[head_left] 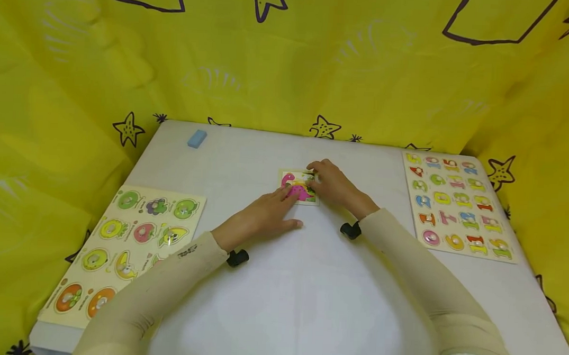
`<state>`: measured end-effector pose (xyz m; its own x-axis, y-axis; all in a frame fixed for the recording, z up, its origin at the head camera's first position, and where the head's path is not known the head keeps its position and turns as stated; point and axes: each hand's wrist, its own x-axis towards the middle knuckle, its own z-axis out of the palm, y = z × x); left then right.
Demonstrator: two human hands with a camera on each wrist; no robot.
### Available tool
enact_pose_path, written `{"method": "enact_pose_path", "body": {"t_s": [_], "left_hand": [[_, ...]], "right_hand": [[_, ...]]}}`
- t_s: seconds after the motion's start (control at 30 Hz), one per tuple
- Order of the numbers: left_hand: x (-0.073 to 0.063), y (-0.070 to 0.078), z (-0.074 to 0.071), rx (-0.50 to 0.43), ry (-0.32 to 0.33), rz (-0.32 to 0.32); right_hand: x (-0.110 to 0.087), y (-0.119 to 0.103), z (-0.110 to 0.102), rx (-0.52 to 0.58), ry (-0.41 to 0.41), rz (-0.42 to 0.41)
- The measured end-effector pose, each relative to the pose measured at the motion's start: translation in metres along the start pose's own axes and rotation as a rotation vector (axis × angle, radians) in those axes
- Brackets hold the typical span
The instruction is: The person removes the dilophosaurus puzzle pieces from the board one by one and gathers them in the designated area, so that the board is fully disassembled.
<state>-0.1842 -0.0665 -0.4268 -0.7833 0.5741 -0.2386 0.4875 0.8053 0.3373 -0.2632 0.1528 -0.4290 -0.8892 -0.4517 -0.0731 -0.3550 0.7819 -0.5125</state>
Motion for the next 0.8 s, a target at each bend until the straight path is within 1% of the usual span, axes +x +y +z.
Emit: {"method": "enact_pose_path", "body": {"t_s": [0.1,0.17,0.23,0.43,0.6,0.8], "left_hand": [[-0.001,0.000,0.000,0.003,0.005,0.008],[-0.002,-0.001,-0.001,0.005,0.010,0.013],[-0.003,-0.002,-0.001,0.010,0.008,0.018],[-0.005,-0.005,-0.002,0.019,-0.005,0.029],[-0.006,-0.008,-0.003,0.000,-0.014,0.024],[-0.007,-0.011,-0.003,-0.028,-0.017,0.032]], "right_hand": [[0.004,-0.006,-0.001,-0.008,0.006,0.014],[0.008,-0.009,-0.001,0.007,0.007,0.016],[0.011,-0.012,0.000,0.031,-0.009,0.006],[0.022,-0.018,0.008,0.049,-0.062,-0.047],[0.029,-0.025,0.016,0.041,-0.086,-0.088],[0.030,-0.029,0.021,-0.008,-0.064,-0.152]]}}
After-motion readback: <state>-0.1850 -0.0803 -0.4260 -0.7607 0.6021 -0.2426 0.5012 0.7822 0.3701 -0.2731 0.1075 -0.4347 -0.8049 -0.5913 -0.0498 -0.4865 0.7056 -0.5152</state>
